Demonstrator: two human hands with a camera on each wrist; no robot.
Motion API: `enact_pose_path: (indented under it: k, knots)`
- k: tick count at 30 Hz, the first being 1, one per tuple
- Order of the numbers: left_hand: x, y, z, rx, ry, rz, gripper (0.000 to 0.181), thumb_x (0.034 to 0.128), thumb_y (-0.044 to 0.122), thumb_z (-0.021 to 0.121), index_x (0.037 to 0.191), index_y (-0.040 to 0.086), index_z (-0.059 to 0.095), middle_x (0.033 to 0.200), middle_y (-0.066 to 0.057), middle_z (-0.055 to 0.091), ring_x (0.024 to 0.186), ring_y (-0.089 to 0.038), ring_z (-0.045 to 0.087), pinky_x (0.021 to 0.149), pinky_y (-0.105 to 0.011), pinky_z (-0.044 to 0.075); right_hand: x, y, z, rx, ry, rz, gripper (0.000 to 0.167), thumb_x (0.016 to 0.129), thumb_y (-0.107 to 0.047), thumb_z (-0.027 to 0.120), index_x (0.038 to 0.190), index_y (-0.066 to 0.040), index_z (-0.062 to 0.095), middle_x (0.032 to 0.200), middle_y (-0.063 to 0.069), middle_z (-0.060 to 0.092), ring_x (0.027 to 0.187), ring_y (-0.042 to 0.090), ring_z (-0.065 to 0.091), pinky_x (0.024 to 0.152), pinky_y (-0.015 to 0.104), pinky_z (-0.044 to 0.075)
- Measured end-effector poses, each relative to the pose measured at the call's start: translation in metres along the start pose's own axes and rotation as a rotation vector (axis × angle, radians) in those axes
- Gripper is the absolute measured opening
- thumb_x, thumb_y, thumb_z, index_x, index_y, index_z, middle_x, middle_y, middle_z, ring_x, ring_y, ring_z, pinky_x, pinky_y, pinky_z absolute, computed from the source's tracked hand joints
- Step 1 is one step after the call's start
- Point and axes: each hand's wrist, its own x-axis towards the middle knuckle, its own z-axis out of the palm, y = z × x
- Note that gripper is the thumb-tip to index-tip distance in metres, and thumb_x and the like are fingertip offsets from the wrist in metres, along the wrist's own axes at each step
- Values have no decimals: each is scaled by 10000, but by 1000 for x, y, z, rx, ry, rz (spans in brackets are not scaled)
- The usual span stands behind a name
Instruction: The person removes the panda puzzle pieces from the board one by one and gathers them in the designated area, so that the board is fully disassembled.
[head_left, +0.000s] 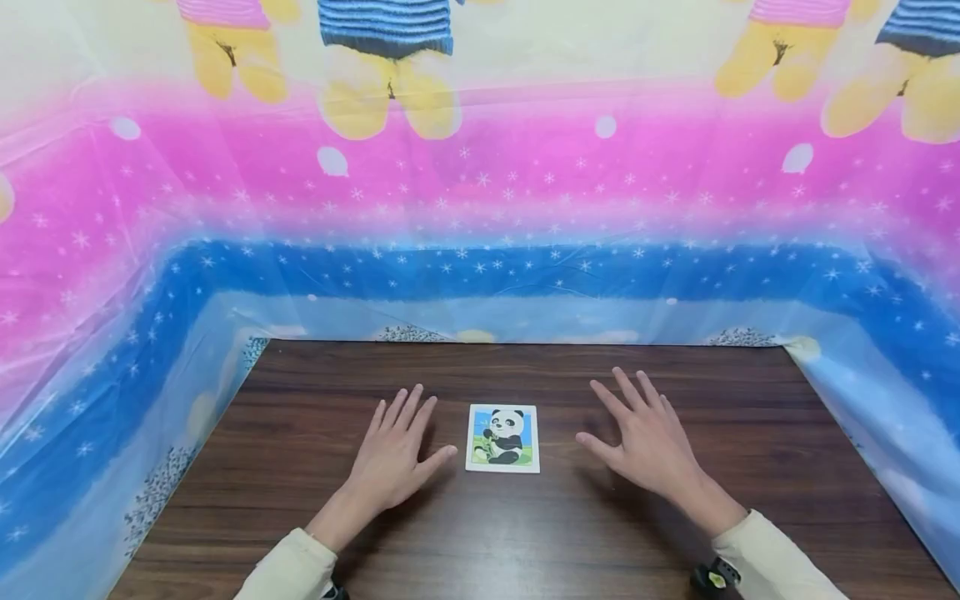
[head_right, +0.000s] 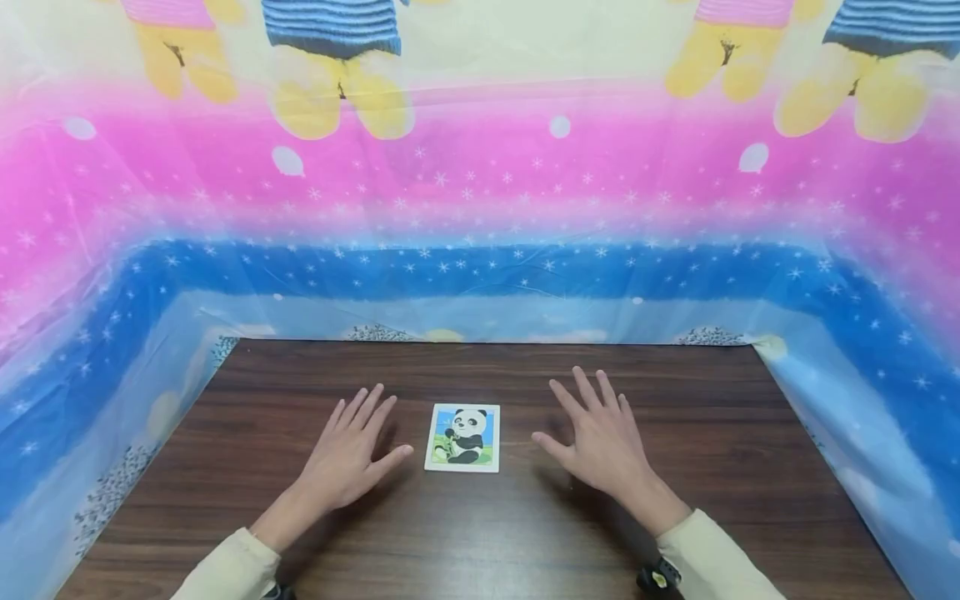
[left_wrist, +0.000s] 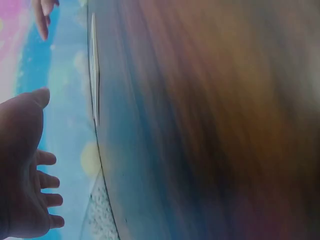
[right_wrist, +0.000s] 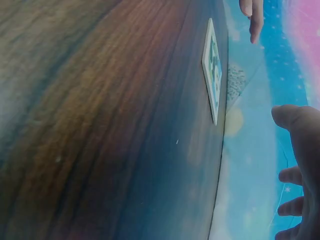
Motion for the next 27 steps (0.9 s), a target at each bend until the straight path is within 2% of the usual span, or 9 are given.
enact_pose_path:
  k: [6,15,27]
  knots:
    - [0,23,4,-38,-41,55,752,1002,556,557,1545,51,431,1637,-209,316,1509,-406,295,1237,-569,215,10,-3,0,44,5,-47,854,904,-743,561,1545,-186,476,1632,201,336,1487,497,279,1123,704,322]
    - [-2,52,11,-152,-180,197,719,1025,493,550,1560,39,394,1645,-207,297,1527,-398,253,1240,-554,219,28,-15,4,116,-41,-76,776,917,-630,650,1517,-158,512,1618,185,370,1453,483,358,1130,671,345]
    - [4,70,24,-94,-289,237,725,1041,549,473,1586,83,368,1670,-132,283,1551,-326,223,1256,-490,213,45,-28,21,197,-68,-144,607,964,-497,668,1466,-168,571,1549,157,476,1404,405,459,1093,639,414]
